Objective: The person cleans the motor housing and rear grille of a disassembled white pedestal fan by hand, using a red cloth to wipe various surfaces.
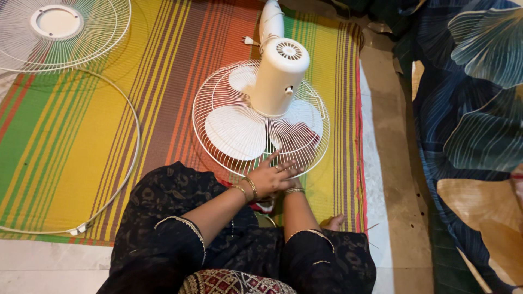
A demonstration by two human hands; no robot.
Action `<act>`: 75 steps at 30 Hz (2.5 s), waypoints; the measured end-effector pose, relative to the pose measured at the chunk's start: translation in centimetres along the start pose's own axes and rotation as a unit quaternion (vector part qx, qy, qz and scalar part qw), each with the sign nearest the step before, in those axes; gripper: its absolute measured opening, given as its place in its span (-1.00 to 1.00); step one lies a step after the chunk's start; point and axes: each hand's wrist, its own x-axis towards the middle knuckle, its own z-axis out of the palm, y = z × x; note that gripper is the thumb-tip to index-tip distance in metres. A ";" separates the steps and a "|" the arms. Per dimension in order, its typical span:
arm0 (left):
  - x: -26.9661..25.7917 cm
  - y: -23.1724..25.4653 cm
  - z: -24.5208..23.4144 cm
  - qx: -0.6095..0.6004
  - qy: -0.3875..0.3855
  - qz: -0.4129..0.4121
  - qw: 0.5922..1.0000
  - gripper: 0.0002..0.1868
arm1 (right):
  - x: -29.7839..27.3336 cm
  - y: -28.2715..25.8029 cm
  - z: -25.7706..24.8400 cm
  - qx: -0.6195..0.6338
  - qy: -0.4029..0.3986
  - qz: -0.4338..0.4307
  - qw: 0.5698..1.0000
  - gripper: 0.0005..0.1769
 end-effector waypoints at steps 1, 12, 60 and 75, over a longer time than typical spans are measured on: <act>0.1 0.0 0.0 -0.006 -0.017 0.002 1.000 -0.36 | 0.3 0.4 0.5 0.008 0.004 0.017 1.000 -0.02; -0.2 0.1 0.1 -0.005 -0.029 -0.005 1.000 -0.47 | 2.7 2.4 -0.9 0.120 0.083 0.202 0.968 -0.01; -1.4 -0.3 1.6 0.004 -0.029 -0.036 0.999 -0.60 | -3.3 -4.7 0.2 -0.108 -0.037 -0.002 0.993 -0.20; -1.2 0.1 1.5 0.006 -0.022 -0.043 0.999 -0.59 | -1.9 -2.5 -0.2 -0.007 -0.012 0.152 0.988 -0.14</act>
